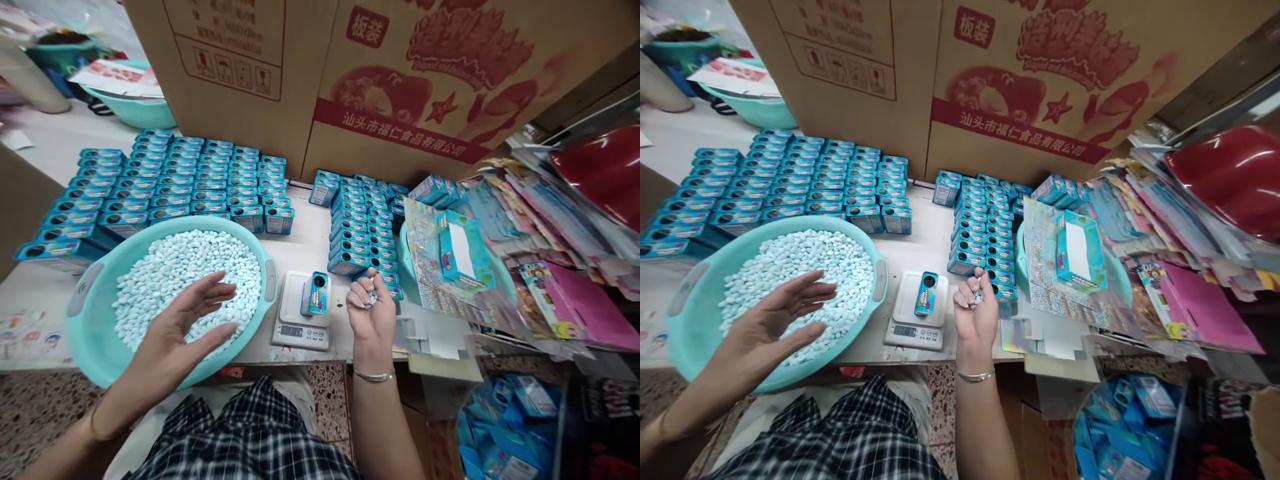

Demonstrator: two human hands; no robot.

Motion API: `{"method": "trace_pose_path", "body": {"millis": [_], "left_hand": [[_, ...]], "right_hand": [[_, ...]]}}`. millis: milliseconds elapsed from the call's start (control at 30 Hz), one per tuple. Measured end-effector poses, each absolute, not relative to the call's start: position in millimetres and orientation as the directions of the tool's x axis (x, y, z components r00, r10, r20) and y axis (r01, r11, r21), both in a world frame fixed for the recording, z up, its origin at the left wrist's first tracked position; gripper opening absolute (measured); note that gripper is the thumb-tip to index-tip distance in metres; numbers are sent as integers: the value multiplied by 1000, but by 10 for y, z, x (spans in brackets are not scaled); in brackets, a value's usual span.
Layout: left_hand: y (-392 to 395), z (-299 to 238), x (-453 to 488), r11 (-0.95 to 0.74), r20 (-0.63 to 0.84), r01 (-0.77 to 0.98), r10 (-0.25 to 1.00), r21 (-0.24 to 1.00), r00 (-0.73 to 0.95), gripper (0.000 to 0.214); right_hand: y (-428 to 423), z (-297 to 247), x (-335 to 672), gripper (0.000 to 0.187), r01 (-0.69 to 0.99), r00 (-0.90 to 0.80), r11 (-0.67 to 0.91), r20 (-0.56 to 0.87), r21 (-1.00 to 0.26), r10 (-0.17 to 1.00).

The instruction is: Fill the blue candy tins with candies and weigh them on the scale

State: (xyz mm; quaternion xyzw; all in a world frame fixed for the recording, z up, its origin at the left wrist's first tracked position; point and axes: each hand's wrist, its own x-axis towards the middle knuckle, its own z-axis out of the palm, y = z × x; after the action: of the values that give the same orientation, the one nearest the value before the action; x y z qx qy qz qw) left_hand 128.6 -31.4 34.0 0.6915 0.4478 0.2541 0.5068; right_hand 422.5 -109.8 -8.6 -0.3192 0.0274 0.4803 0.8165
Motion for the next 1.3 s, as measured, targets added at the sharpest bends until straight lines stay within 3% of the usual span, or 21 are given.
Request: {"method": "trace_pose_path", "body": {"millis": [167, 267, 367, 533, 733, 867, 1067, 1300], "left_hand": [[-206, 269, 1830, -344, -15, 302, 638, 889, 770, 89], [-147, 104, 2277, -401, 1, 258, 542, 879, 841, 108], [-115, -74, 2612, -351, -74, 308, 547, 884, 834, 122], [-115, -207, 2746, -238, -64, 232, 554, 943, 830, 111], [-129, -278, 2684, -182, -147, 305, 583, 935, 799, 114], [-149, -300, 2689, -171, -171, 324, 578, 930, 798, 117], [-119, -242, 2653, -190, -186, 354, 581, 916, 792, 122], [-100, -166, 2608, -213, -175, 358, 585, 909, 792, 116]], "right_hand": [[-766, 71, 4077, 12, -722, 572, 319, -271, -614, 774], [-613, 89, 3979, 17, -650, 635, 338, -243, -680, 733], [-529, 68, 3909, 19, -585, 665, 331, -205, -741, 718], [-498, 37, 3856, 20, -504, 682, 321, -142, -802, 718], [-493, 12, 3835, 21, -482, 681, 319, -120, -816, 722], [-483, 7, 3875, 20, -537, 665, 313, -165, -783, 728], [-567, 52, 4064, 13, -723, 593, 343, -286, -600, 753], [-578, 16, 3952, 16, -623, 688, 398, -231, -673, 688]]}}
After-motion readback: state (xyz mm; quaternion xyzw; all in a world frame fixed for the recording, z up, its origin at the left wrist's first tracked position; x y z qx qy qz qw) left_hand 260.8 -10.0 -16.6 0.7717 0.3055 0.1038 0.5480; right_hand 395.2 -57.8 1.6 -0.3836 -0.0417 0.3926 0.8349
